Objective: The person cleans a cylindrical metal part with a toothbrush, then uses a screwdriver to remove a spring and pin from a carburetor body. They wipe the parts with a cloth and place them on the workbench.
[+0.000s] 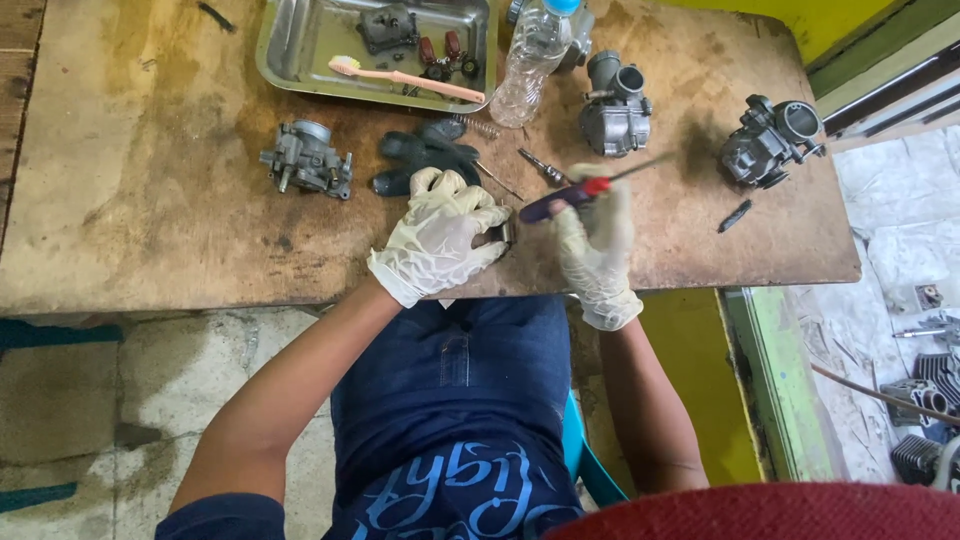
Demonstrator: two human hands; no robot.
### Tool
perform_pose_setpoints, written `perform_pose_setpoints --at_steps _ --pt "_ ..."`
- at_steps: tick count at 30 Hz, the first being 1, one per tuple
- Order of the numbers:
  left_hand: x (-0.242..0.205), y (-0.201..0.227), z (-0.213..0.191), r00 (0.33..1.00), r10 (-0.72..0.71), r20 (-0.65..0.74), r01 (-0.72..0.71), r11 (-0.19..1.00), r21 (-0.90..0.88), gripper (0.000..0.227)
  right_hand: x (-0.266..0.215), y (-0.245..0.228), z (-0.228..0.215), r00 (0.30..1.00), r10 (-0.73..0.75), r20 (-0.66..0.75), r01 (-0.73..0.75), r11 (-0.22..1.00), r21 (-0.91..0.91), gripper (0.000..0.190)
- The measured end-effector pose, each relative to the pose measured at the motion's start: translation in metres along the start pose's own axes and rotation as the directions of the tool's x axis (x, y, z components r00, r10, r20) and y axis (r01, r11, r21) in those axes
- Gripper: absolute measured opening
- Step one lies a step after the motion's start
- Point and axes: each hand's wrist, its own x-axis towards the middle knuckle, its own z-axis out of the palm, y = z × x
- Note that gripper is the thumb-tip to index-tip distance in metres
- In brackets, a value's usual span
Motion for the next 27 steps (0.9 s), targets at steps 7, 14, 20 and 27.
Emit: perform_pose_setpoints --at_steps 7,14,20,27 --pt "0.001 -0.004 0.002 0.999 -0.003 0.045 0.007 0.997 -0.071 0.034 -0.003 0.042 0.005 0.994 -0.102 0.026 0.105 0.984 -0.147 0.043" --pt "0.001 -0.004 0.000 0.998 -0.029 0.053 0.034 0.995 -0.097 0.035 -0.016 0.034 0.000 0.999 -0.049 0.009 0.050 0.980 -0.193 0.046" --pt "0.000 -0.004 -0.002 0.999 -0.008 0.038 0.011 0.996 -0.084 0.033 -0.028 0.041 -0.002 0.972 -0.215 -0.091 0.190 0.955 -0.228 0.050" --pt "0.002 0.000 -0.004 0.999 -0.033 0.036 0.037 0.993 -0.112 0.034 -0.017 0.043 0.000 0.976 -0.219 0.000 0.216 0.965 -0.151 0.044"
